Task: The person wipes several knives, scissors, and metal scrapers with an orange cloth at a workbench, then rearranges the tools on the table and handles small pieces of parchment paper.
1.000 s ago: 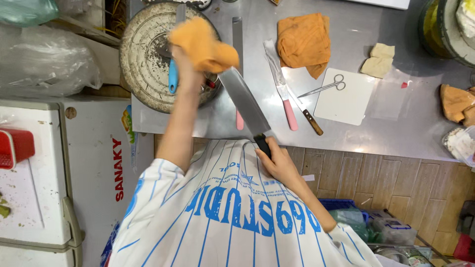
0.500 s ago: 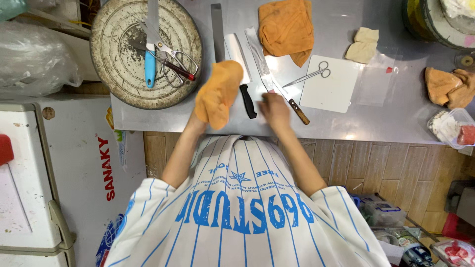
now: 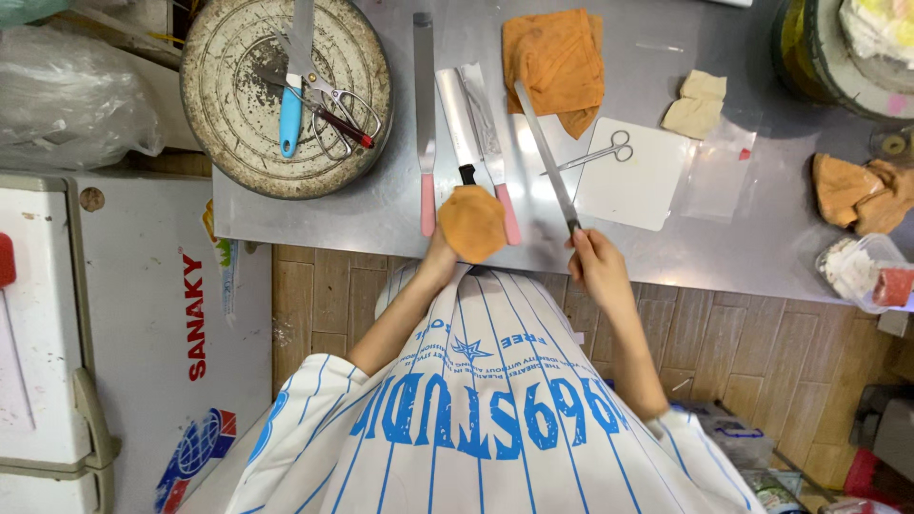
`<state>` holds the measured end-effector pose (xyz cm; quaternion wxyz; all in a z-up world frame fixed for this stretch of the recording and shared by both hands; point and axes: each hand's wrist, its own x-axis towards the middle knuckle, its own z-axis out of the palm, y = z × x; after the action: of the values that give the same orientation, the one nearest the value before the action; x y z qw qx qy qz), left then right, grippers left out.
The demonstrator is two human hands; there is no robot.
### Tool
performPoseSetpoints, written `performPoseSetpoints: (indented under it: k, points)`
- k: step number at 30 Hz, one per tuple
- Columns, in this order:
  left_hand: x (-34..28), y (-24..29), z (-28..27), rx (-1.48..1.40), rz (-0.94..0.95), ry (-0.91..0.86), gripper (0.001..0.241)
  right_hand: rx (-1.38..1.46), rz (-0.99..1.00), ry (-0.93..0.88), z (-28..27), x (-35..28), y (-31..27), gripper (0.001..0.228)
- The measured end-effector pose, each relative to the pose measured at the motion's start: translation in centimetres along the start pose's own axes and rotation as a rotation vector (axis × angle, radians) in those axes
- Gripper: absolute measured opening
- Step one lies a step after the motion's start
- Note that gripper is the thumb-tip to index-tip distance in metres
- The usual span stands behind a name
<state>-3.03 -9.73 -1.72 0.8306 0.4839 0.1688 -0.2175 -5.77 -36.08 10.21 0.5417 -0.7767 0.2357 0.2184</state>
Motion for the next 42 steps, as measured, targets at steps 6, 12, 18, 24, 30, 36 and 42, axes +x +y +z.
performPoseSetpoints:
  k: [6, 12, 18, 24, 30, 36, 42]
  points:
    - [1.7, 2.2, 7.6, 0.371, 0.252, -0.086, 0.034, -0.105, -0.289, 0.094, 4.6, -2.7, -3.7, 0.024]
    - [2.1, 10.0, 8.0, 0.166, 0.154, -0.137, 0.027, -0.266, -0.387, 0.093, 5.1, -2.4, -5.2, 0.023]
    - [6.0, 18.3, 4.7, 0.341, 0.366, -0.043, 0.034, -0.280, -0.394, 0.029, 3.7, -5.5, -2.6, 0.020]
    - [8.1, 24.9, -1.1, 0.120, 0.502, 0.030, 0.036, -0.272, -0.405, 0.083, 1.0, -7.9, 1.3, 0.019]
    - [3.6, 19.1, 1.1, 0.359, 0.287, -0.010, 0.040, 0.055, -0.424, 0.097, 2.6, -5.1, -0.4, 0.019]
    - [1.0, 11.8, 6.2, 0.331, 0.307, -0.197, 0.052, -0.115, -0.565, 0.053, 7.0, -0.4, -5.2, 0.014]
    - [0.7, 14.2, 6.2, 0.582, 0.478, -0.073, 0.045, -0.306, -0.549, -0.005, 6.9, -0.1, -4.4, 0.015]
